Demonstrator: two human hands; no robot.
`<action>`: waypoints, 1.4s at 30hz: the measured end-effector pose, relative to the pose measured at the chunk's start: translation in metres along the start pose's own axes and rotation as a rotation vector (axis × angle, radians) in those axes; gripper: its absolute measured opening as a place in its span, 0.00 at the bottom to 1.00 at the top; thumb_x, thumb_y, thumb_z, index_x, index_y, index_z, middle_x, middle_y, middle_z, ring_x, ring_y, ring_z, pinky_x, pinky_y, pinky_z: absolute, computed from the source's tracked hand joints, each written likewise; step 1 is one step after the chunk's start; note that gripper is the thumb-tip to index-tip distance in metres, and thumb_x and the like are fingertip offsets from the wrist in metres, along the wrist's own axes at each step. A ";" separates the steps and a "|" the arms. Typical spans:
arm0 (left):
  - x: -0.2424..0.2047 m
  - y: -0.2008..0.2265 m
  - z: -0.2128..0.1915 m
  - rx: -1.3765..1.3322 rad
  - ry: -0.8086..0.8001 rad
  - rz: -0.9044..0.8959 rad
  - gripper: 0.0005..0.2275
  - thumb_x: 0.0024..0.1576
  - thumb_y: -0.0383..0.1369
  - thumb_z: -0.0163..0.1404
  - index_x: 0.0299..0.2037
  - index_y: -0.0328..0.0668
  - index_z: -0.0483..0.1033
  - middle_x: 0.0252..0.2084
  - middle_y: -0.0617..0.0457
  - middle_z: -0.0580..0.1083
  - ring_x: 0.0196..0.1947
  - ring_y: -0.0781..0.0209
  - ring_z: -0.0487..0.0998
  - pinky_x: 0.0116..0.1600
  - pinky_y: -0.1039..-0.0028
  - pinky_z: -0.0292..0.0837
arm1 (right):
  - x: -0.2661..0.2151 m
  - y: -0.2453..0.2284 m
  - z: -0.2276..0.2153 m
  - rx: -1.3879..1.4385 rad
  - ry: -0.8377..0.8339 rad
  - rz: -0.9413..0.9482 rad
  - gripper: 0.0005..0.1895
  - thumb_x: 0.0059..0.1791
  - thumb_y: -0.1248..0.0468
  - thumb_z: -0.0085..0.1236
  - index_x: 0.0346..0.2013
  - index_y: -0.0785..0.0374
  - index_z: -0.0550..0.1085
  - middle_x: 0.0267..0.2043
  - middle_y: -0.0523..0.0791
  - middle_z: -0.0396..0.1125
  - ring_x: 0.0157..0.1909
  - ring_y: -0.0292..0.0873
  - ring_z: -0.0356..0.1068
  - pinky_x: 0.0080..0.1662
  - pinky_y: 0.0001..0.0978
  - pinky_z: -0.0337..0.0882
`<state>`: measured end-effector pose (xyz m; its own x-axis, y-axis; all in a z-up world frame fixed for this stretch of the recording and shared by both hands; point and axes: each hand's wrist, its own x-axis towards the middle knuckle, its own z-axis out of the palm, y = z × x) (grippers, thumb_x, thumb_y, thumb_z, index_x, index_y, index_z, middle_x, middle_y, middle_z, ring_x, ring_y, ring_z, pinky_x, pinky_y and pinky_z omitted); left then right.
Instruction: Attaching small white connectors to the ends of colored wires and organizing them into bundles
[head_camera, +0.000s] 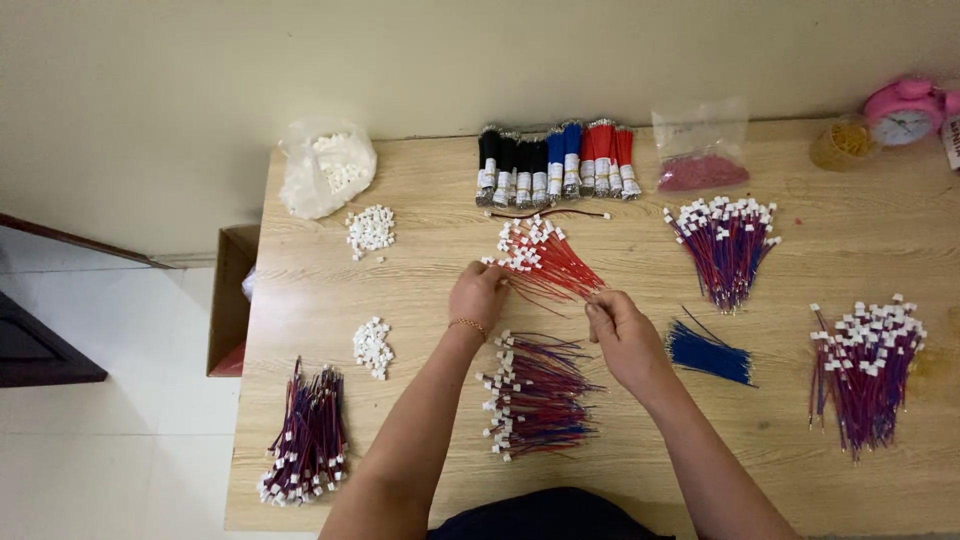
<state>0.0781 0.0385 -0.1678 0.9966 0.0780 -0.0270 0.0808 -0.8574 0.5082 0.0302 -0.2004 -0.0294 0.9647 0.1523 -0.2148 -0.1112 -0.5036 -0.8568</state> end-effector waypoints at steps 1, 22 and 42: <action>0.003 -0.001 0.002 -0.001 -0.005 0.002 0.06 0.49 0.36 0.56 0.37 0.58 0.78 0.39 0.52 0.71 0.41 0.47 0.78 0.44 0.62 0.78 | -0.001 -0.006 -0.001 0.000 0.002 0.005 0.09 0.54 0.60 0.44 0.43 0.60 0.70 0.20 0.48 0.67 0.28 0.47 0.68 0.37 0.40 0.69; -0.070 0.076 -0.112 -0.776 -0.097 0.032 0.04 0.54 0.30 0.54 0.38 0.48 0.80 0.30 0.50 0.76 0.33 0.61 0.79 0.37 0.73 0.76 | -0.027 -0.072 -0.002 -0.022 0.116 -0.229 0.04 0.45 0.65 0.60 0.34 0.61 0.78 0.27 0.49 0.70 0.32 0.44 0.72 0.37 0.34 0.71; -0.108 0.101 -0.116 -1.634 -0.256 -0.130 0.08 0.61 0.29 0.47 0.45 0.33 0.74 0.34 0.48 0.77 0.34 0.63 0.81 0.38 0.78 0.81 | -0.073 -0.128 -0.014 -0.202 0.140 -0.326 0.03 0.43 0.62 0.60 0.29 0.56 0.78 0.25 0.49 0.69 0.32 0.50 0.73 0.35 0.37 0.71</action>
<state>-0.0233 0.0026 -0.0135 0.9751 -0.1202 -0.1862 0.2214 0.5646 0.7951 -0.0230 -0.1593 0.1029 0.9665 0.2213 0.1303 0.2411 -0.6070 -0.7572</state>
